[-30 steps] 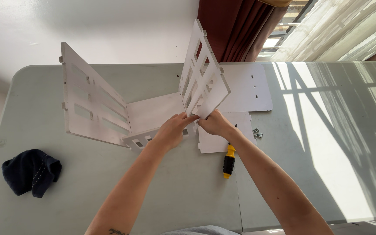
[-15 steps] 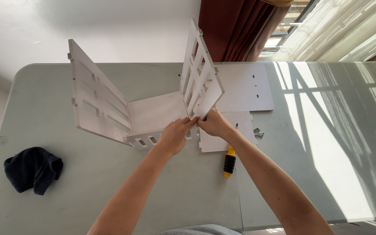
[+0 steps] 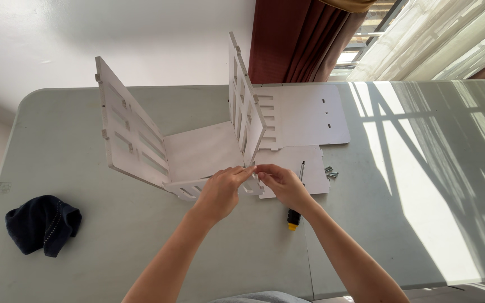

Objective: The person assembles a white slotted panel furniture piece on a table. They align the side panels and base, then use a screwdriver to drive screws and secure the panels, repositioning the unit and attaching a top panel as they build it up.

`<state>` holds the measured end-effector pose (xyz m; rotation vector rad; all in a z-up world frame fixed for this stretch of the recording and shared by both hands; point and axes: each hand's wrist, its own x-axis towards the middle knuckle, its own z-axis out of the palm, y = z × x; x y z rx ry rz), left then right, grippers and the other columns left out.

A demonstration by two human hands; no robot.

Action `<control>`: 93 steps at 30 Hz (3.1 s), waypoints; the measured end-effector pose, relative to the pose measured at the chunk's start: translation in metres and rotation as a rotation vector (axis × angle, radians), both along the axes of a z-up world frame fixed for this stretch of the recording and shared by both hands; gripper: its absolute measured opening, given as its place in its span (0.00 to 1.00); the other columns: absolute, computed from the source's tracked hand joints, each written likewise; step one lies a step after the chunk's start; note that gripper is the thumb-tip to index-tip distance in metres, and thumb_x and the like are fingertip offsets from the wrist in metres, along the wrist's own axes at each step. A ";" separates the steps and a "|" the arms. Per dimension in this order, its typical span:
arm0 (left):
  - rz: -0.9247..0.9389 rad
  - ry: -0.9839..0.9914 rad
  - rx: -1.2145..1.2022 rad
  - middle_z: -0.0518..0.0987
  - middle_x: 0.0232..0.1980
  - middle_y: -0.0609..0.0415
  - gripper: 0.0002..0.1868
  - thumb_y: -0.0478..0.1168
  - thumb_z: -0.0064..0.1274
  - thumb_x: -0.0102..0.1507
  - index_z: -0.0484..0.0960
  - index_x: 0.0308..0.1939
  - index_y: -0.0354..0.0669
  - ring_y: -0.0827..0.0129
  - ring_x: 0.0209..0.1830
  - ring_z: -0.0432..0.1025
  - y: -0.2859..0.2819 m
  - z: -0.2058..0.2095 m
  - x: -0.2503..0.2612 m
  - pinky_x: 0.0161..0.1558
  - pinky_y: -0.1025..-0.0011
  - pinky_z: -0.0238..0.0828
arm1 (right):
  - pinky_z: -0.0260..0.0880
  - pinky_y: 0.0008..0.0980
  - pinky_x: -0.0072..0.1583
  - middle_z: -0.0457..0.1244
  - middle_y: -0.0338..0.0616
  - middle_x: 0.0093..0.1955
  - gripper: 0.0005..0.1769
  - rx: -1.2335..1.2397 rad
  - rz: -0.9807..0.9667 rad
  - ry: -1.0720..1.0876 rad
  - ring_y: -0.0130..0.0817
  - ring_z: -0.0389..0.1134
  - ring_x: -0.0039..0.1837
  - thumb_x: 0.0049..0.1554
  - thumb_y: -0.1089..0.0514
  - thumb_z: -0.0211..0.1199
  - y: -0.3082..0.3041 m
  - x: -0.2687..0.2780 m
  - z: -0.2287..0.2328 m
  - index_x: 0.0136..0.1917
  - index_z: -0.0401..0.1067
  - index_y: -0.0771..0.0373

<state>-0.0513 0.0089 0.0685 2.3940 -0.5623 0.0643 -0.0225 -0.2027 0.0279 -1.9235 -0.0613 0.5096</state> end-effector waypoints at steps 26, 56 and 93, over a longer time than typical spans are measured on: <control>0.293 0.231 -1.053 0.83 0.52 0.51 0.17 0.29 0.49 0.68 0.77 0.61 0.34 0.71 0.56 0.77 -0.035 0.062 -0.063 0.57 0.70 0.75 | 0.64 0.43 0.73 0.58 0.46 0.74 0.34 0.878 -0.364 0.167 0.40 0.62 0.73 0.60 0.60 0.59 -0.018 -0.128 -0.071 0.77 0.53 0.56; 0.467 0.434 -0.885 0.80 0.63 0.53 0.21 0.42 0.47 0.69 0.73 0.65 0.39 0.66 0.61 0.77 -0.019 0.002 -0.037 0.63 0.68 0.67 | 0.79 0.34 0.58 0.68 0.50 0.51 0.13 0.726 -1.020 0.035 0.41 0.74 0.54 0.62 0.63 0.60 -0.086 0.056 -0.061 0.58 0.69 0.71; 0.571 0.478 -0.794 0.84 0.53 0.55 0.20 0.44 0.48 0.69 0.77 0.63 0.44 0.73 0.58 0.77 -0.019 -0.006 -0.012 0.60 0.72 0.69 | 0.72 0.39 0.60 0.61 0.42 0.57 0.23 0.617 -0.916 0.212 0.32 0.65 0.55 0.57 0.71 0.59 -0.104 0.093 -0.129 0.66 0.69 0.68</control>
